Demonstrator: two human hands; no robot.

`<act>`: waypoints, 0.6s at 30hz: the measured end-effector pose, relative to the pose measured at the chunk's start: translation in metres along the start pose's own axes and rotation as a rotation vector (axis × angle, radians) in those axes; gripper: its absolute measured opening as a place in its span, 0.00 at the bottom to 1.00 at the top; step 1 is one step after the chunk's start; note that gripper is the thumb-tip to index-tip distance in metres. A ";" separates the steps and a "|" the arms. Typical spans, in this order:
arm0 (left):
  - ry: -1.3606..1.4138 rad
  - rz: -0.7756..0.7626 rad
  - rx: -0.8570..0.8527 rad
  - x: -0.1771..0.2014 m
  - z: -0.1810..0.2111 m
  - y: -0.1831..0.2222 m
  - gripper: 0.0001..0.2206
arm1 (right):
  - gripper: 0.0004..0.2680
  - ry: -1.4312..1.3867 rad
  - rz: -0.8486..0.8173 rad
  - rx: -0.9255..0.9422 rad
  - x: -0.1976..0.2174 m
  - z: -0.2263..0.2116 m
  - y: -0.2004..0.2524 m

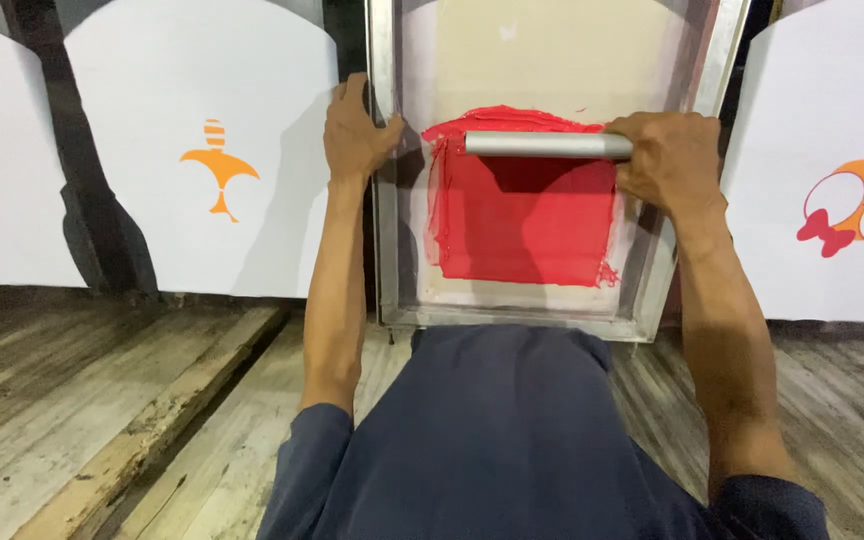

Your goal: Applying red ink to white t-shirts using a manual screen printing press and a squeegee.

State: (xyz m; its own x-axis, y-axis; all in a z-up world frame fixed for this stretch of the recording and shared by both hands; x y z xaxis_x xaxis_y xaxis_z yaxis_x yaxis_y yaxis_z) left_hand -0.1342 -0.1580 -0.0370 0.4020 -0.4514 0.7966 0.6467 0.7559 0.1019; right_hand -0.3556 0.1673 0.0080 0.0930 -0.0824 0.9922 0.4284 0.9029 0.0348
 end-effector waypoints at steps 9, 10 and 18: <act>-0.084 0.022 -0.048 -0.010 -0.009 -0.016 0.21 | 0.15 -0.076 -0.146 -0.023 -0.010 -0.012 -0.017; -0.053 0.024 -0.044 -0.010 -0.011 -0.010 0.17 | 0.16 -0.011 -0.202 -0.013 -0.020 -0.014 -0.012; -0.024 -0.116 -0.262 -0.004 0.060 0.001 0.28 | 0.16 -0.085 -0.192 -0.007 -0.019 -0.020 -0.009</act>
State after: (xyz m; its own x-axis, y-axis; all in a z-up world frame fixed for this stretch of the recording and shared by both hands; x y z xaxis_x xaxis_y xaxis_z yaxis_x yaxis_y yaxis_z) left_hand -0.1741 -0.1275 -0.0042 0.3018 -0.5137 0.8031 0.8341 0.5503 0.0386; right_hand -0.3433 0.1525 -0.0140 -0.0668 -0.2170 0.9739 0.4376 0.8708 0.2241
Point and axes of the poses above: each hand's wrist, its own y-axis away from the middle knuckle, its own x-axis out of the back of the hand, z = x × y, the point moved 8 cm from there along -y, towards the middle knuckle, and after that the axes turned 4 degrees about z, right-handed, at the moved point
